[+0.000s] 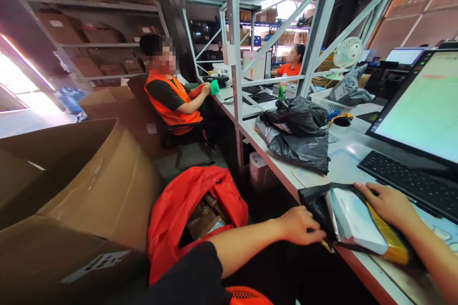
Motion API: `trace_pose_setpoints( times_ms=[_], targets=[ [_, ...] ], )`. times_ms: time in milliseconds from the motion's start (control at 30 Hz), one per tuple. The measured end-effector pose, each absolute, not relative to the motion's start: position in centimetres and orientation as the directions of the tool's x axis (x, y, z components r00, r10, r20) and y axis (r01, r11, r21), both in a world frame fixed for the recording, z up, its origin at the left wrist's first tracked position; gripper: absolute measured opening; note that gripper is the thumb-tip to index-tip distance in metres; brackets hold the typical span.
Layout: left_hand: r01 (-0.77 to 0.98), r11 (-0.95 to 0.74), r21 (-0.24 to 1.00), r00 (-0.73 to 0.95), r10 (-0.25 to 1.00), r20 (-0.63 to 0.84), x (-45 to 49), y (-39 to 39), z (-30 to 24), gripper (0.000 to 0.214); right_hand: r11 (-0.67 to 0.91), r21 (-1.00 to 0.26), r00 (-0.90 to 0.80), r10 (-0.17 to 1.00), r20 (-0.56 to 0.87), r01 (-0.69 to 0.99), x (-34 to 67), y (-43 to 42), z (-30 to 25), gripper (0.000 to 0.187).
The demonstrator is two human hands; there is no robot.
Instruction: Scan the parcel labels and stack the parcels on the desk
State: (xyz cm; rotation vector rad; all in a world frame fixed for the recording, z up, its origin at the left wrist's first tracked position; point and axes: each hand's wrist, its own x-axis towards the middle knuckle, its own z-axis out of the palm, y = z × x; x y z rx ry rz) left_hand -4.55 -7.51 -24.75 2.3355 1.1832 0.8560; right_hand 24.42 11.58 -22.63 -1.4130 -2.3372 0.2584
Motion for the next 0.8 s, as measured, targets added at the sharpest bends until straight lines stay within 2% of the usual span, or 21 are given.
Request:
trace_pose_setpoints(
  times_ms=[67, 167, 200, 300, 400, 467, 567, 667, 800],
  targets=[
    [0.549, -0.537, 0.641, 0.419, 0.84, 0.345, -5.1, -6.7, -25.1, 0.03, 0.469, -0.355, -0.388, 0.879, 0.278, 0.809, 23.8, 10.4, -22.4, 0.055],
    [0.452, -0.463, 0.762, 0.354, 0.878, 0.323, -5.5, -5.8, -26.2, 0.037, 0.453, -0.319, -0.375, 0.885, 0.277, 0.833, 22.2, 6.6, -21.1, 0.065],
    [0.384, -0.419, 0.823, 0.306, 0.899, 0.315, -5.5, -5.8, -26.8, 0.042, 0.456, -0.296, -0.401, 0.887, 0.23, 0.839, 21.6, 5.0, -20.5, 0.068],
    [0.038, -0.248, 0.968, 0.122, 0.963, 0.242, -5.4, -6.8, -28.4, 0.057, 0.474, -0.245, -0.405, 0.87, 0.283, 0.846, 19.5, 0.5, -19.0, 0.069],
    [-0.168, -0.149, 0.974, 0.143, 0.974, 0.174, -6.2, -8.5, -28.3, 0.069, 0.505, -0.314, -0.413, 0.854, 0.316, 0.804, 17.7, -3.3, -18.4, 0.066],
    [-0.208, -0.155, 0.966, 0.165, 0.968, 0.191, -7.0, -9.7, -27.3, 0.072, 0.534, -0.405, -0.418, 0.841, 0.344, 0.742, 16.8, -5.8, -18.7, 0.063],
    [-0.243, -0.131, 0.961, 0.218, 0.958, 0.186, -8.4, -11.1, -25.8, 0.066, 0.559, -0.479, -0.354, 0.818, 0.455, 0.677, 15.7, -9.0, -19.9, 0.059],
    [-0.268, -0.011, 0.963, 0.244, 0.966, 0.079, -9.3, -12.4, -25.5, 0.055, 0.569, -0.532, -0.29, 0.805, 0.518, 0.628, 14.4, -11.2, -22.0, 0.058],
    [-0.394, 0.161, 0.905, 0.2, 0.976, -0.087, -10.1, -14.5, -26.6, 0.051, 0.557, -0.611, -0.266, 0.821, 0.505, 0.562, 12.8, -12.8, -25.4, 0.059]
  ],
)
